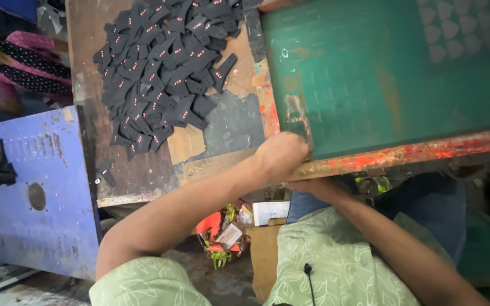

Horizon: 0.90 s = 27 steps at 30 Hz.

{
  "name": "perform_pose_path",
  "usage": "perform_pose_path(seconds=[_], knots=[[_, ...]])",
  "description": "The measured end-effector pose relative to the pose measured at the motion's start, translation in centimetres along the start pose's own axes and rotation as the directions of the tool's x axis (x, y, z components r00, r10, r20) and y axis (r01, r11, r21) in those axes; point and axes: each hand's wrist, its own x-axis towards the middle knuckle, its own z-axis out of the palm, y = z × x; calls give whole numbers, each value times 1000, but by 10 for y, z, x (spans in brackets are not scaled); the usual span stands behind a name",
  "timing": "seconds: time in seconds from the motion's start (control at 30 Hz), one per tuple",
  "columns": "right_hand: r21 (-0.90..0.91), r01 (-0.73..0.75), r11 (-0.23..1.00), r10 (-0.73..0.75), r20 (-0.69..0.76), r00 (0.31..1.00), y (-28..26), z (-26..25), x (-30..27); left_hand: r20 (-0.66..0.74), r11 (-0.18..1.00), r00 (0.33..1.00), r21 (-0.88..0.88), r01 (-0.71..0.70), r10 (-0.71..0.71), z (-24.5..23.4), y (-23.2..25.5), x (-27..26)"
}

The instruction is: The person applies liquid from a white bottle onto a yellow cloth and wipes a green screen printing frame. They then use a small orange cloth to wipe a white rectangular object and place it on a table with black items. Finally, they wipe the green frame again with the yellow cloth.

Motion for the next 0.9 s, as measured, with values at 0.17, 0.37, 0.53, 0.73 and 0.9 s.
perform_pose_path(seconds=[0.17,0.37,0.53,0.73,0.9], knots=[[126,-55,991,42,101,994,-19,-4,-5,-389,967,921,238,88,12,-2,-34,16],[-113,72,991,-64,68,996,-11,-6,-1,-14,974,996,209,85,-84,12,-1,4],[-16,-130,991,131,79,988,-32,-11,-1,-227,947,967,268,179,-119,26,-54,41],[-13,180,984,-181,-112,977,-6,-4,1,-232,961,970,241,134,-77,20,3,13],[-44,-62,997,66,121,990,-2,-3,-4,-252,945,948,210,251,-196,16,-53,39]])
